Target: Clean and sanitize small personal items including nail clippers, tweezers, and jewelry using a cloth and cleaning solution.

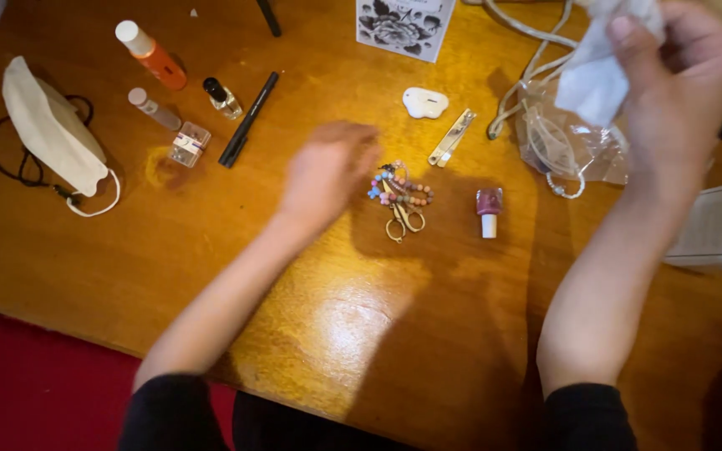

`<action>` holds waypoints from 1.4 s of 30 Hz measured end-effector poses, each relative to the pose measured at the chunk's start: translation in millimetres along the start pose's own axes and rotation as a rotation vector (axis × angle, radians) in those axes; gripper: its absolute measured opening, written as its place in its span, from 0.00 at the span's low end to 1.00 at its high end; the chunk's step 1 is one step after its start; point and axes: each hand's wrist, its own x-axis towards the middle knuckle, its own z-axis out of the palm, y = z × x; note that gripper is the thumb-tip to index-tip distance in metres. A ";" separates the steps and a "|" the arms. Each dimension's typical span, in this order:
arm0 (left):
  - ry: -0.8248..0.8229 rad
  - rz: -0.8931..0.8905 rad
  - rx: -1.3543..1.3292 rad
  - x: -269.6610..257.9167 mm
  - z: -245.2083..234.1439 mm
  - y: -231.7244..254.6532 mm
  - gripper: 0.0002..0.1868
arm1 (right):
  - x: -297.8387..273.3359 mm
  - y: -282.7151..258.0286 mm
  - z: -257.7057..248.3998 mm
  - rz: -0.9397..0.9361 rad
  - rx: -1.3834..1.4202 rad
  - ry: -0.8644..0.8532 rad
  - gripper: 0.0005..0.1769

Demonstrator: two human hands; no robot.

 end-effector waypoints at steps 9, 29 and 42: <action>-0.127 0.029 0.152 104.3 121.2 -9.1 0.20 | -0.7 -47.1 22.6 0.004 -0.201 -0.135 0.03; 0.113 -0.353 -1.497 110.2 51.6 83.2 0.25 | -17.5 -43.7 122.9 -0.341 -0.468 0.000 0.10; 0.179 -0.168 -1.469 106.3 22.6 90.1 0.22 | -0.7 -63.4 85.8 -0.006 0.176 0.189 0.08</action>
